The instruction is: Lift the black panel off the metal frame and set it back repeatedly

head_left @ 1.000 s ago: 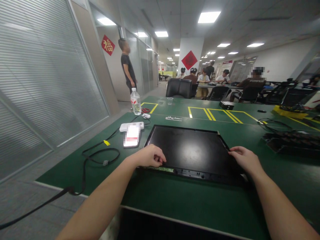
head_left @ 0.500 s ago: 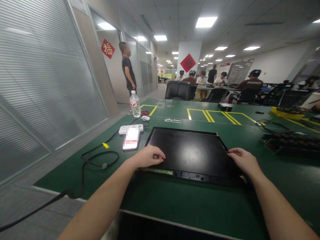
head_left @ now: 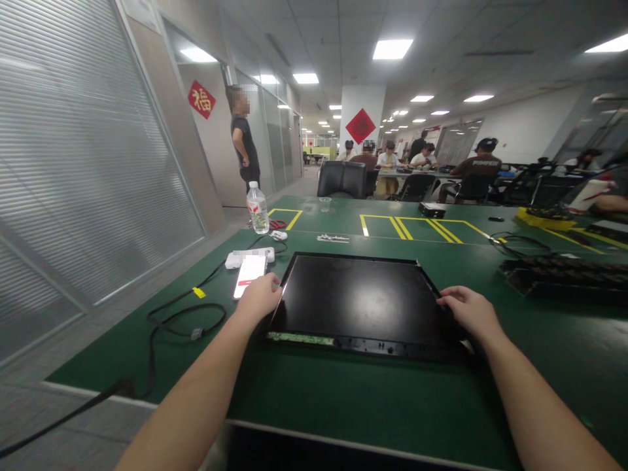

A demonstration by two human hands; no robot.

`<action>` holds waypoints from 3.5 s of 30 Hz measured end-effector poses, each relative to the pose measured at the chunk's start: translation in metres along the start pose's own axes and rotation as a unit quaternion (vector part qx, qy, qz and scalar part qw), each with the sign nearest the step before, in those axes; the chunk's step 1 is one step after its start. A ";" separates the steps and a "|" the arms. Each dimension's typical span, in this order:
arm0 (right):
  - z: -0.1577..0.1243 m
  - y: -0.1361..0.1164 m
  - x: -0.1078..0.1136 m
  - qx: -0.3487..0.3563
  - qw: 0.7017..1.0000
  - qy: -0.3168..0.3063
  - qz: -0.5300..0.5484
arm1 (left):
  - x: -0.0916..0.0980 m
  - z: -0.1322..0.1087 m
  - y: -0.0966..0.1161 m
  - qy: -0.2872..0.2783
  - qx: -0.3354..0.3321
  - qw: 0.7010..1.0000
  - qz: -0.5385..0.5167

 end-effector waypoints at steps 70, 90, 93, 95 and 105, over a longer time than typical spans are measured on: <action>0.012 0.023 -0.001 -0.010 0.977 -0.036 -0.212 | -0.022 -0.003 0.005 -0.108 0.209 0.770 -0.593; 0.014 0.025 -0.004 0.003 0.977 -0.038 -0.208 | -0.038 -0.012 0.014 -0.225 0.292 0.628 -0.685; 0.014 0.026 -0.004 0.006 0.978 -0.034 -0.205 | -0.036 -0.010 0.015 -0.221 0.253 0.657 -0.675; 0.015 0.027 -0.004 0.008 0.979 -0.033 -0.201 | -0.033 -0.006 0.014 -0.201 0.210 0.689 -0.664; 0.014 0.025 -0.004 0.013 0.979 -0.027 -0.201 | -0.023 -0.002 0.004 -0.139 0.147 0.766 -0.610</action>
Point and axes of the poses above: each hand's wrist, its own z-axis towards the middle knuckle, its own x-axis out of the back of the hand, y = z × x, the point moved 6 cm from there along z, towards the middle knuckle, and after that the axes turned 4 degrees about x, right-handed, at the moved point
